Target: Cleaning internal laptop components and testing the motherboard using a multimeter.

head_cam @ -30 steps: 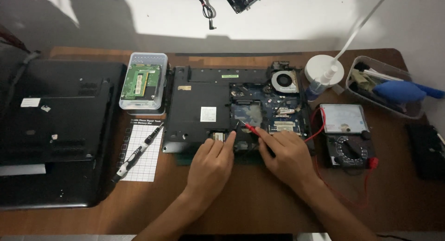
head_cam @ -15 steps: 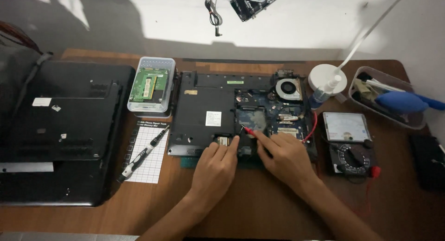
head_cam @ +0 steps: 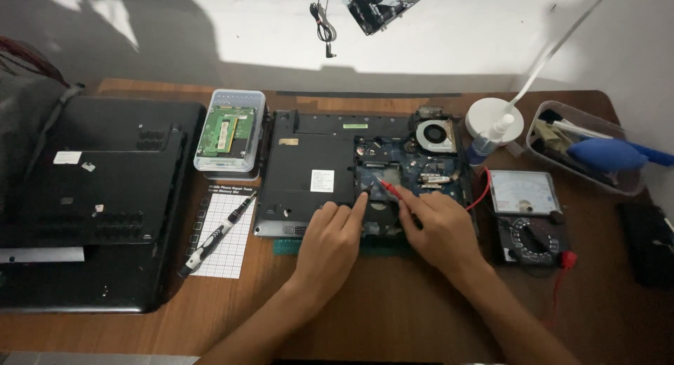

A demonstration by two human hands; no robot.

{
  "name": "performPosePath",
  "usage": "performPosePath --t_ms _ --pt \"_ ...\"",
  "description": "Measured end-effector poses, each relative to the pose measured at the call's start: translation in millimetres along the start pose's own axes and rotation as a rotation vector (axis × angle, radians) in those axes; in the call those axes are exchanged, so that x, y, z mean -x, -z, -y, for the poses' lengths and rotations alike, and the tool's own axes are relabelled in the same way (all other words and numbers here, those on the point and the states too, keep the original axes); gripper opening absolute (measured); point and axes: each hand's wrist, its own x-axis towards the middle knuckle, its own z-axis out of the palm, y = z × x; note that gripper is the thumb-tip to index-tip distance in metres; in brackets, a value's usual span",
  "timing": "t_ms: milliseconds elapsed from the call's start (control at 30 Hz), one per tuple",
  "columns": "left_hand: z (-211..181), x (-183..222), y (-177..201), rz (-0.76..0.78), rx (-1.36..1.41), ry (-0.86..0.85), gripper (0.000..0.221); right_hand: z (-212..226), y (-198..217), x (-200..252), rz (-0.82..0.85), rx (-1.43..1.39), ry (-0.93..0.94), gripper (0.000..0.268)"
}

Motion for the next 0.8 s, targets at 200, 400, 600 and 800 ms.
performPosePath --t_ms 200,400,600,800 --pt "1.1 -3.7 -9.9 0.026 0.025 0.075 0.037 3.3 2.2 -5.8 -0.021 -0.032 -0.036 0.02" --pt "4.3 -10.6 -17.1 0.062 0.054 0.096 0.032 5.8 -0.1 -5.6 -0.014 0.0 -0.069 0.02" --pt "8.2 -8.3 -24.7 0.079 0.013 0.091 0.032 1.0 -8.6 1.1 0.012 -0.004 -0.143 0.021" --pt "7.5 -6.3 -26.3 0.101 0.058 0.085 0.033 2.8 -5.4 -6.1 0.066 -0.021 -0.196 0.023"
